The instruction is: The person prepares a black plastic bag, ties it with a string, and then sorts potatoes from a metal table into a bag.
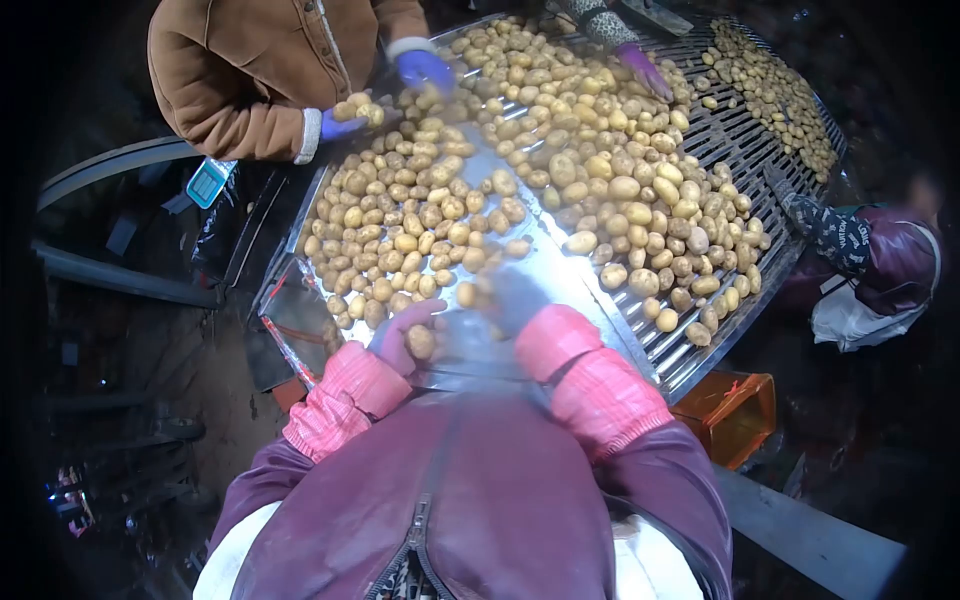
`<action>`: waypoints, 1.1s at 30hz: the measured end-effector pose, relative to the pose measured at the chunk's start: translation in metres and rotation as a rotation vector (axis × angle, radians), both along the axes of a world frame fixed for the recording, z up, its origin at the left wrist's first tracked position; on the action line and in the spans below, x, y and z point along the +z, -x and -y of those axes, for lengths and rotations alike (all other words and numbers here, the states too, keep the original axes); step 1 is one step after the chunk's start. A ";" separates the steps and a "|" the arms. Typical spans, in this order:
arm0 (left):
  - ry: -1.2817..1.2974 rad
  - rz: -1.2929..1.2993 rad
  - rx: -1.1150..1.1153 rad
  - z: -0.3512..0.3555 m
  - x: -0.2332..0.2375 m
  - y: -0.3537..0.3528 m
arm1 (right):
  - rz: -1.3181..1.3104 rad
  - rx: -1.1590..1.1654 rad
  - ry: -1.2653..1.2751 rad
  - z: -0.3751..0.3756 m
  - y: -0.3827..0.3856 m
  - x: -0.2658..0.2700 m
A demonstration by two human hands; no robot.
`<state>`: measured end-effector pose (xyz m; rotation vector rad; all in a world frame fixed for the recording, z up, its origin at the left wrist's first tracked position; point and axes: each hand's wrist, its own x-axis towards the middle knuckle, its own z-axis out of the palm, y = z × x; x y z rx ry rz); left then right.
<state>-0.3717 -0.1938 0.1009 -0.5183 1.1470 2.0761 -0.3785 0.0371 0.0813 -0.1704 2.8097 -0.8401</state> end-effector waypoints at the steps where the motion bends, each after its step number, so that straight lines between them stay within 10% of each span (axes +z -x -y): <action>1: -0.005 0.005 0.011 0.000 -0.001 0.000 | -0.013 0.016 0.035 0.016 0.007 0.006; 3: -0.003 0.016 0.023 0.004 0.000 0.000 | 0.194 0.162 0.197 0.013 0.021 0.022; 7: -0.014 0.047 0.046 0.010 0.007 0.002 | -0.518 0.283 -0.366 -0.021 0.101 -0.002; 12: -0.108 -0.006 0.060 0.010 0.009 0.010 | -0.217 -0.004 -0.424 -0.036 0.182 -0.043; 18: -0.087 -0.035 -0.049 0.004 -0.007 0.043 | -0.318 -0.154 0.016 -0.031 0.134 -0.036; 23: -0.267 0.068 -0.066 -0.023 0.010 0.065 | -0.127 0.161 0.418 -0.027 0.099 0.044; 27: -0.286 0.107 -0.095 -0.018 -0.009 0.068 | -0.644 -0.197 -0.295 -0.095 0.159 0.030; 33: -0.182 0.089 -0.054 -0.023 0.006 0.072 | -0.428 -0.194 -0.535 -0.093 0.154 -0.010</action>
